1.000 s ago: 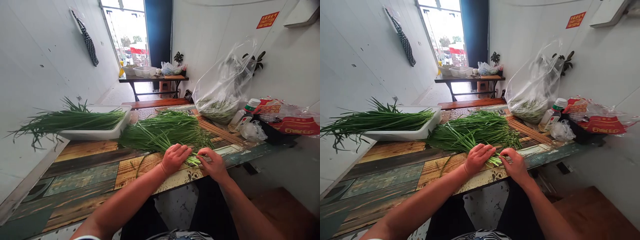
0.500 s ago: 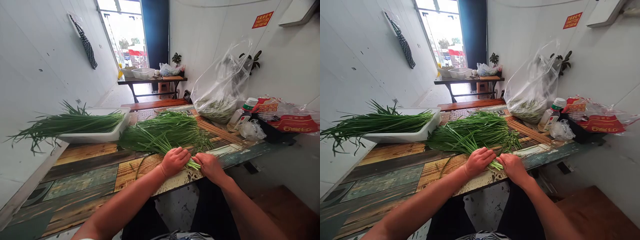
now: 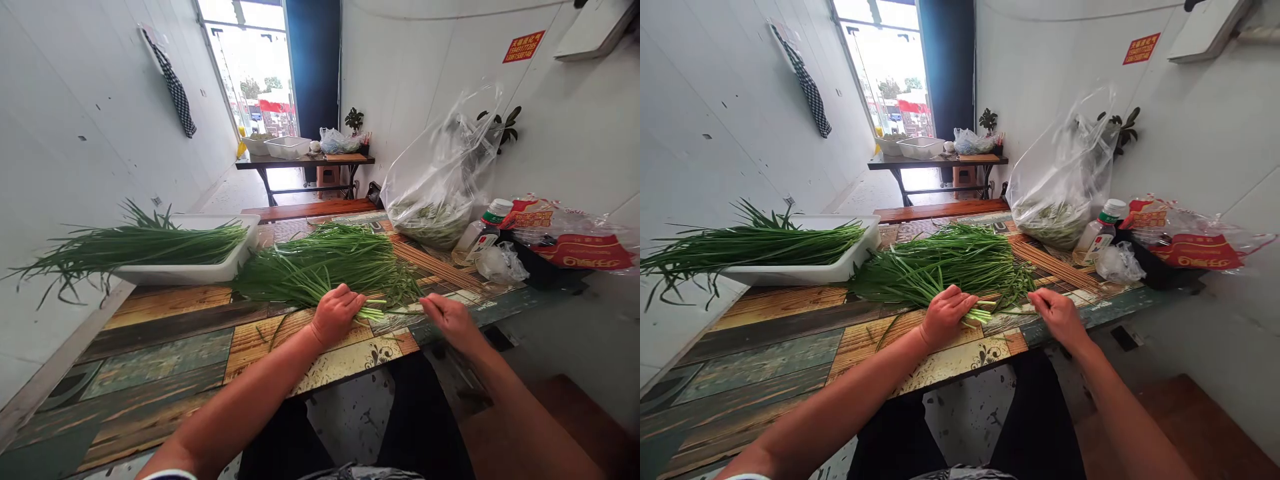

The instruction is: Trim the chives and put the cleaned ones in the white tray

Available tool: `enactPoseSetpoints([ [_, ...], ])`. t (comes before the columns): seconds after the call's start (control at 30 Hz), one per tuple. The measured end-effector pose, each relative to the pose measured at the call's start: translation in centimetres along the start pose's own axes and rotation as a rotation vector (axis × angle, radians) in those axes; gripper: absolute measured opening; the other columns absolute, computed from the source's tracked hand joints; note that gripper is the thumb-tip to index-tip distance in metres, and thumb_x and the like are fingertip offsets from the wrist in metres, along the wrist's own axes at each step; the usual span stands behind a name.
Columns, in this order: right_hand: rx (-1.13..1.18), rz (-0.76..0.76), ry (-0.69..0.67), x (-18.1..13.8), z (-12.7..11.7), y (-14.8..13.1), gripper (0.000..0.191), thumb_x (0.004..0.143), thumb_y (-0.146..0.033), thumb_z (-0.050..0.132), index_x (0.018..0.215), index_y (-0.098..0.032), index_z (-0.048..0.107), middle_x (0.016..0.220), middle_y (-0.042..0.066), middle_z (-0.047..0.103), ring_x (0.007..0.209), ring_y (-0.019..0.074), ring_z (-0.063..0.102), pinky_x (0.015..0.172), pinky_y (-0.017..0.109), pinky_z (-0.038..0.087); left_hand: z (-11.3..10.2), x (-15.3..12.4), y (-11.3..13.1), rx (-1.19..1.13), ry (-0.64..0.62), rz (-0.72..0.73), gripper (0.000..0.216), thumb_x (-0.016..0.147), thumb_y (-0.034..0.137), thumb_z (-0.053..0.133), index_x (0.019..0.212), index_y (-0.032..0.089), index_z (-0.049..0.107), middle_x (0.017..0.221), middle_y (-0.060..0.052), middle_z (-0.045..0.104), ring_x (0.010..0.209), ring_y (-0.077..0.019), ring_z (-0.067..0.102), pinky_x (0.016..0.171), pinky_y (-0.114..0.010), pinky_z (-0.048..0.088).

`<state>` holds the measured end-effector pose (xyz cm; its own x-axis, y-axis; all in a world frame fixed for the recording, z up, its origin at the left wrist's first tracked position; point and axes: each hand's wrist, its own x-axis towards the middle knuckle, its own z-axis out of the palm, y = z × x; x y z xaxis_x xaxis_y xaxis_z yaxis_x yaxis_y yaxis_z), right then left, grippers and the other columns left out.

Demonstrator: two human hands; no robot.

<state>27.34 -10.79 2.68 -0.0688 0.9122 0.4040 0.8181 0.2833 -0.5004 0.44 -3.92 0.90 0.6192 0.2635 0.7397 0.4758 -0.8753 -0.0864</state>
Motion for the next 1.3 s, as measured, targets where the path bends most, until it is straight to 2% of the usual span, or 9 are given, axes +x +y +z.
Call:
enactPoseSetpoints([
  [0.07, 0.037, 0.007, 0.077, 2.0, -0.7, 0.1, 0.03, 0.09, -0.043, 0.045, 0.077, -0.022, 0.063, 0.075, 0.003, 0.064, 0.07, 0.0173, 0.059, 0.063, 0.028, 0.044, 0.1, 0.0, 0.3, 0.003, 0.001, -0.026, 0.024, 0.096, 0.026, 0.037, 0.095, 0.016, 0.059, 0.073, -0.004, 0.063, 0.071, -0.0151, 0.052, 0.071, -0.028, 0.045],
  [0.17, 0.036, 0.023, 0.137, 5.6, 0.0, 0.1, 0.026, 0.087, -0.037, 0.048, 0.087, -0.022, 0.069, 0.087, 0.006, 0.068, 0.081, 0.0196, 0.062, 0.071, 0.03, 0.047, -0.1, 0.1, 0.7, 0.01, 0.012, -0.057, 0.025, 0.096, 0.03, 0.038, 0.096, 0.018, 0.06, 0.075, -0.004, 0.065, 0.08, -0.0175, 0.055, 0.074, -0.03, 0.044],
  [0.3, -0.082, 0.065, 0.082, 9.4, 2.6, 1.2, 0.022, 0.084, -0.027, 0.051, 0.089, -0.019, 0.072, 0.092, 0.008, 0.068, 0.086, 0.0201, 0.062, 0.077, 0.031, 0.047, -0.2, 0.1, 0.4, -0.074, 0.029, -0.041, 0.037, 0.094, 0.047, 0.038, 0.099, 0.018, 0.061, 0.08, -0.006, 0.066, 0.084, -0.0193, 0.058, 0.078, -0.034, 0.045],
  [0.43, -0.281, 0.14, 0.02, 11.3, 4.5, 2.6, 0.02, 0.084, -0.027, 0.055, 0.087, -0.016, 0.072, 0.09, 0.01, 0.068, 0.087, 0.021, 0.061, 0.076, 0.03, 0.043, 0.1, 0.0, -0.1, -0.098, 0.031, -0.046, 0.035, 0.097, 0.036, 0.031, 0.1, 0.016, 0.06, 0.083, -0.007, 0.065, 0.075, -0.0167, 0.058, 0.07, -0.03, 0.045],
  [0.57, -0.317, 0.09, 0.061, 10.7, 4.4, 3.4, 0.023, 0.085, -0.033, 0.055, 0.083, -0.018, 0.072, 0.084, 0.007, 0.067, 0.082, 0.0193, 0.06, 0.072, 0.028, 0.041, 0.1, 0.1, -0.1, -0.017, -0.009, -0.089, 0.029, 0.096, 0.024, 0.032, 0.1, 0.017, 0.059, 0.081, -0.006, 0.063, 0.072, -0.0165, 0.055, 0.068, -0.03, 0.042],
  [0.83, -0.067, -0.016, 0.14, 8.4, 3.2, 1.8, 0.029, 0.085, -0.042, 0.054, 0.08, -0.019, 0.071, 0.082, 0.006, 0.068, 0.075, 0.0188, 0.061, 0.07, 0.03, 0.045, 0.3, -0.1, -0.1, 0.061, -0.056, -0.046, 0.027, 0.094, 0.02, 0.033, 0.107, 0.015, 0.056, 0.073, -0.003, 0.057, 0.068, -0.0169, 0.052, 0.063, -0.031, 0.038],
  [1.0, -0.276, -0.199, 0.112, 8.4, 2.8, 0.6, 0.03, 0.091, -0.038, 0.046, 0.082, -0.02, 0.069, 0.088, 0.008, 0.065, 0.085, 0.0207, 0.058, 0.08, 0.033, 0.043, 0.4, -0.2, -0.1, 0.058, -0.046, -0.053, 0.027, 0.094, 0.023, 0.035, 0.106, 0.016, 0.058, 0.073, -0.004, 0.057, 0.068, -0.0165, 0.053, 0.063, -0.03, 0.038],
  [1.07, -0.281, -0.244, 0.101, 8.2, 2.5, 0.1, 0.029, 0.091, -0.037, 0.045, 0.086, -0.02, 0.068, 0.09, 0.009, 0.065, 0.088, 0.0211, 0.058, 0.083, 0.034, 0.043, 0.4, -0.2, -0.1, 0.049, -0.043, -0.053, 0.027, 0.095, 0.024, 0.035, 0.105, 0.015, 0.058, 0.073, -0.004, 0.058, 0.067, -0.0163, 0.053, 0.063, -0.03, 0.038],
  [1.3, 0.161, -0.15, 0.136, 4.5, 2.4, -3.3, 0.024, 0.087, -0.038, 0.052, 0.075, -0.022, 0.065, 0.08, 0.006, 0.066, 0.074, 0.0179, 0.061, 0.069, 0.03, 0.049, 0.1, 0.0, 0.0, 0.01, 0.039, -0.131, 0.033, 0.095, 0.027, 0.037, 0.12, 0.012, 0.054, 0.077, -0.006, 0.059, 0.071, -0.018, 0.054, 0.067, -0.031, 0.042],
])
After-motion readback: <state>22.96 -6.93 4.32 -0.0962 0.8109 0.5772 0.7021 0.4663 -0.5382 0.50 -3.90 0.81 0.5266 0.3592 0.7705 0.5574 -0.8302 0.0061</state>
